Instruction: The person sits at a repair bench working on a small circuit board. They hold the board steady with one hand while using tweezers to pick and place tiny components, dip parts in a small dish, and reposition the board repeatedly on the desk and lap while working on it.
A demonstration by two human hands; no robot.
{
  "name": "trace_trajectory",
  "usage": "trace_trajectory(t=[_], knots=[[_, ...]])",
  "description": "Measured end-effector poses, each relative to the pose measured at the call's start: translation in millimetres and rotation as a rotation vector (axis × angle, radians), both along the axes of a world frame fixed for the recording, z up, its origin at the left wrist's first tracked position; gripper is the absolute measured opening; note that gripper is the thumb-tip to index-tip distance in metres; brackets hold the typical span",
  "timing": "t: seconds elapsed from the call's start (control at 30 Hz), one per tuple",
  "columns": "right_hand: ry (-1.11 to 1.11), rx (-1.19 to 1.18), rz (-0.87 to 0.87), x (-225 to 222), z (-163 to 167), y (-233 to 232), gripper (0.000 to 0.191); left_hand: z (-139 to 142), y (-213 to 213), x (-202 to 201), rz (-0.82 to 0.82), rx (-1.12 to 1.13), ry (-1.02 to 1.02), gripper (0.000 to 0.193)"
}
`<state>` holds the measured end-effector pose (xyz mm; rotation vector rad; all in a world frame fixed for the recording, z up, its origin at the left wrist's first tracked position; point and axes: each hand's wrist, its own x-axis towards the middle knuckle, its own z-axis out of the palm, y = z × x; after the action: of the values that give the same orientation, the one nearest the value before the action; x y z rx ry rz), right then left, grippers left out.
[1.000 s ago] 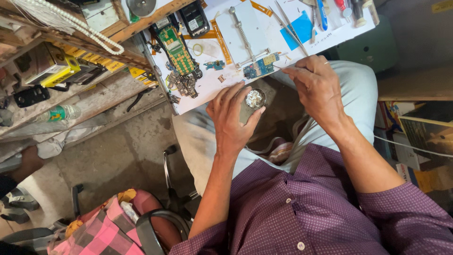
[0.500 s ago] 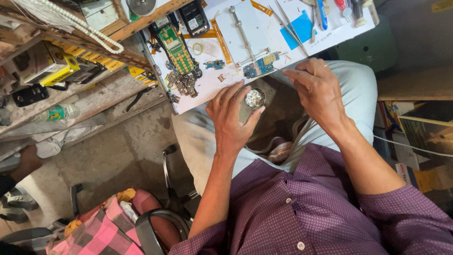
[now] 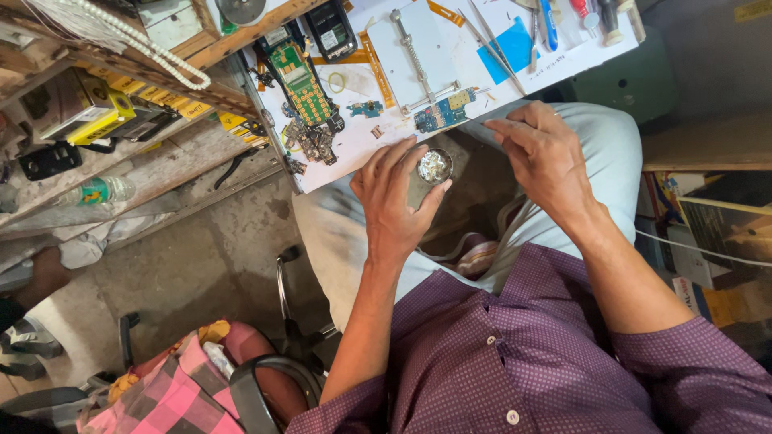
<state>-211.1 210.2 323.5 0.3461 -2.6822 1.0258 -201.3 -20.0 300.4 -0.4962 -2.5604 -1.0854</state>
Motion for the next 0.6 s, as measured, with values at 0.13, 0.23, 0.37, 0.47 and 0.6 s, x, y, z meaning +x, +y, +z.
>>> trace_trajectory(t=[0.13, 0.23, 0.37, 0.47, 0.6], knots=[[-0.021, -0.018, -0.001, -0.5, 1.2, -0.4, 0.028, 0.0, 0.3, -1.1, -0.001, -0.001, 0.005, 0.06], [-0.035, -0.035, -0.005, -0.1, 2.3, -0.7, 0.026, 0.2, -0.2, -1.0, -0.004, -0.004, 0.002, 0.06], [-0.026, -0.032, -0.009, -0.9, 2.9, -1.5, 0.026, 0.2, 0.0, -1.2, -0.002, -0.009, -0.005, 0.06], [-0.018, -0.031, -0.006, -2.6, 3.3, -2.2, 0.027, 0.7, 0.0, -1.4, -0.002, -0.006, -0.007, 0.059], [-0.019, -0.017, 0.002, -2.0, 4.8, -0.3, 0.028, 1.2, 1.5, -0.7, 0.002, 0.002, 0.001, 0.059]])
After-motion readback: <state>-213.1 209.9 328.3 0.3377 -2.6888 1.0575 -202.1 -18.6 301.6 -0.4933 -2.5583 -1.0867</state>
